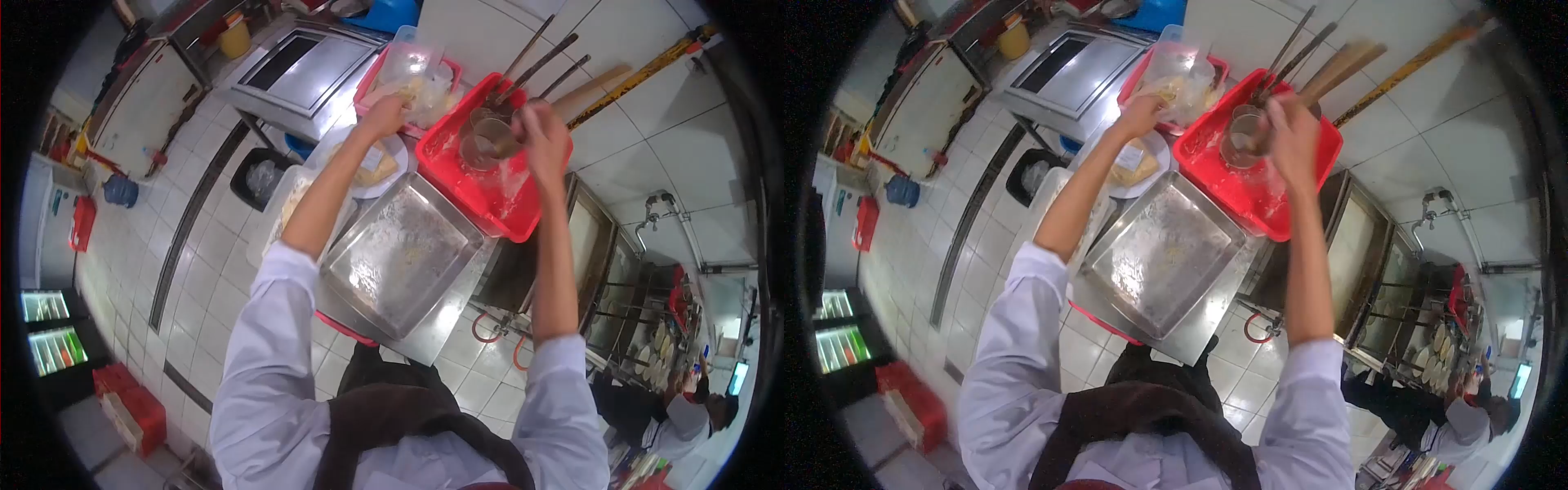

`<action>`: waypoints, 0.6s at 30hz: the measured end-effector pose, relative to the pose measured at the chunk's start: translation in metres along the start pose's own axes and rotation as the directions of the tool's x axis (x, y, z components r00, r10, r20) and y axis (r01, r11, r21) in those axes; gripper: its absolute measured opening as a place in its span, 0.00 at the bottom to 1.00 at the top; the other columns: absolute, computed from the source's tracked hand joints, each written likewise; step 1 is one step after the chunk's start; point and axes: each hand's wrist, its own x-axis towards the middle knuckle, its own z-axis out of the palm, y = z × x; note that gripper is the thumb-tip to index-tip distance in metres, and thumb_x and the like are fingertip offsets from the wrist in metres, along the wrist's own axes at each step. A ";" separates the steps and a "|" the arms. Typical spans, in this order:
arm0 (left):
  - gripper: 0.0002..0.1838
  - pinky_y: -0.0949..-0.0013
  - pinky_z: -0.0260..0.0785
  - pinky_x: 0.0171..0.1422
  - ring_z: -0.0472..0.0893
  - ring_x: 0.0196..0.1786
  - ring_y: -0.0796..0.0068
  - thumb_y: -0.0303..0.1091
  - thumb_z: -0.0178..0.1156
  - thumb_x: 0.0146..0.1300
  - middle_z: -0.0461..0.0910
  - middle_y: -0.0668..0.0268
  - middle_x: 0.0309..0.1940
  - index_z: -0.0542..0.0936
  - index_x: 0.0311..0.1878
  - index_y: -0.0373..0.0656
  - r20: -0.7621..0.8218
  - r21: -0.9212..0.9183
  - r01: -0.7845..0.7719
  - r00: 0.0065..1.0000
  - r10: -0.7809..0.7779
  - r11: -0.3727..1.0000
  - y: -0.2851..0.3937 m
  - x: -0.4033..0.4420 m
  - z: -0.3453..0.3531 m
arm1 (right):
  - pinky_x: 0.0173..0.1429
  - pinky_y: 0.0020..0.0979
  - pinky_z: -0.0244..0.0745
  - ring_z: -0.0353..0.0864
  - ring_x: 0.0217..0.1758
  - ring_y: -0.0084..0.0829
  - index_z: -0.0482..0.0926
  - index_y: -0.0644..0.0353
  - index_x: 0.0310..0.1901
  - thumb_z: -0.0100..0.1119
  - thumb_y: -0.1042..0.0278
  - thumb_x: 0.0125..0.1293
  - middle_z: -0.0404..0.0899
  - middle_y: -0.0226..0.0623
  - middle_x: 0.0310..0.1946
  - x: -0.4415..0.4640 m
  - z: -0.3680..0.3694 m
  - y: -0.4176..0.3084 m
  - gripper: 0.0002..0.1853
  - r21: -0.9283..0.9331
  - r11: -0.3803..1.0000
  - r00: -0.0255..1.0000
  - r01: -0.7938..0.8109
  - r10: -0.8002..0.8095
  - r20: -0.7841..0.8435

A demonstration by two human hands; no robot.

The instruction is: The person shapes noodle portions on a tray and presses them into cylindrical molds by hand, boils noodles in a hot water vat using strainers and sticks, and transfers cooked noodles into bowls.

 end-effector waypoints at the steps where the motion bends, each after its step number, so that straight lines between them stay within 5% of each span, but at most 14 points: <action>1: 0.12 0.60 0.71 0.47 0.79 0.43 0.56 0.26 0.55 0.48 0.79 0.53 0.36 0.79 0.37 0.35 0.072 0.176 0.020 0.997 -0.034 0.984 -0.008 0.014 0.015 | 0.38 0.24 0.65 0.69 0.30 0.20 0.73 0.64 0.33 0.49 0.68 0.65 0.72 0.28 0.25 -0.022 -0.019 -0.030 0.08 0.051 0.998 1.000 0.027 -0.027 0.001; 2: 0.12 0.60 0.71 0.47 0.79 0.43 0.56 0.26 0.55 0.48 0.79 0.53 0.36 0.79 0.37 0.35 0.069 0.158 0.007 0.997 -0.018 0.987 -0.009 0.021 0.022 | 0.38 0.23 0.63 0.68 0.30 0.20 0.72 0.64 0.34 0.50 0.67 0.65 0.71 0.29 0.26 -0.043 -0.039 -0.045 0.08 0.148 0.989 0.999 -0.005 -0.001 0.038; 4: 0.11 0.60 0.71 0.46 0.78 0.42 0.57 0.31 0.57 0.51 0.79 0.57 0.37 0.79 0.37 0.37 0.054 0.533 0.106 0.986 -0.159 0.839 -0.003 0.037 0.033 | 0.32 0.23 0.61 0.66 0.27 0.20 0.70 0.62 0.31 0.53 0.64 0.65 0.69 0.30 0.24 -0.090 -0.053 -0.077 0.10 0.207 0.978 0.999 0.013 -0.022 0.040; 5: 0.11 0.60 0.71 0.46 0.78 0.42 0.57 0.31 0.57 0.51 0.79 0.57 0.37 0.79 0.37 0.37 0.055 0.517 0.094 0.988 -0.143 0.851 -0.008 0.046 0.045 | 0.29 0.24 0.61 0.66 0.26 0.21 0.69 0.62 0.30 0.54 0.64 0.64 0.68 0.30 0.23 -0.114 -0.056 -0.079 0.11 0.255 0.967 0.999 0.007 -0.017 0.036; 7: 0.14 0.61 0.69 0.50 0.77 0.45 0.59 0.36 0.57 0.52 0.77 0.59 0.40 0.78 0.40 0.39 -0.349 0.520 0.446 0.889 -0.295 0.728 -0.032 0.058 0.072 | 0.27 0.26 0.65 0.68 0.22 0.25 0.69 0.60 0.26 0.57 0.65 0.62 0.70 0.33 0.21 -0.162 -0.044 -0.077 0.11 0.292 0.951 0.995 -0.103 0.101 0.022; 11: 0.15 0.61 0.66 0.53 0.75 0.47 0.61 0.36 0.59 0.50 0.76 0.59 0.40 0.76 0.41 0.41 -0.415 0.572 0.335 0.905 -0.088 0.749 -0.038 0.045 0.067 | 0.26 0.30 0.66 0.70 0.21 0.31 0.68 0.62 0.23 0.52 0.73 0.54 0.70 0.36 0.18 -0.215 -0.015 -0.055 0.06 -0.043 0.997 0.963 0.067 -0.054 0.263; 14: 0.15 0.59 0.65 0.54 0.73 0.50 0.58 0.33 0.59 0.48 0.75 0.55 0.43 0.75 0.41 0.38 -0.344 0.493 0.187 0.939 -0.007 0.850 -0.035 0.047 0.055 | 0.29 0.33 0.65 0.70 0.23 0.36 0.69 0.62 0.24 0.54 0.74 0.53 0.71 0.37 0.20 -0.222 0.003 -0.055 0.05 -0.061 0.996 0.917 -0.065 0.084 0.389; 16: 0.14 0.56 0.65 0.52 0.73 0.49 0.52 0.30 0.58 0.47 0.75 0.51 0.43 0.75 0.39 0.35 -0.278 0.170 0.096 0.960 -0.045 0.981 -0.052 0.055 0.060 | 0.30 0.33 0.65 0.71 0.24 0.37 0.70 0.63 0.25 0.55 0.75 0.52 0.71 0.38 0.21 -0.223 0.009 -0.044 0.04 -0.108 0.986 0.884 -0.128 0.162 0.437; 18: 0.15 0.55 0.65 0.52 0.73 0.49 0.49 0.30 0.57 0.48 0.75 0.49 0.42 0.75 0.40 0.34 -0.223 0.084 0.097 0.972 -0.077 0.992 -0.062 0.069 0.056 | 0.34 0.36 0.67 0.71 0.29 0.43 0.69 0.65 0.29 0.55 0.80 0.54 0.68 0.42 0.23 -0.220 0.013 -0.032 0.04 -0.194 0.980 0.915 -0.050 0.122 0.385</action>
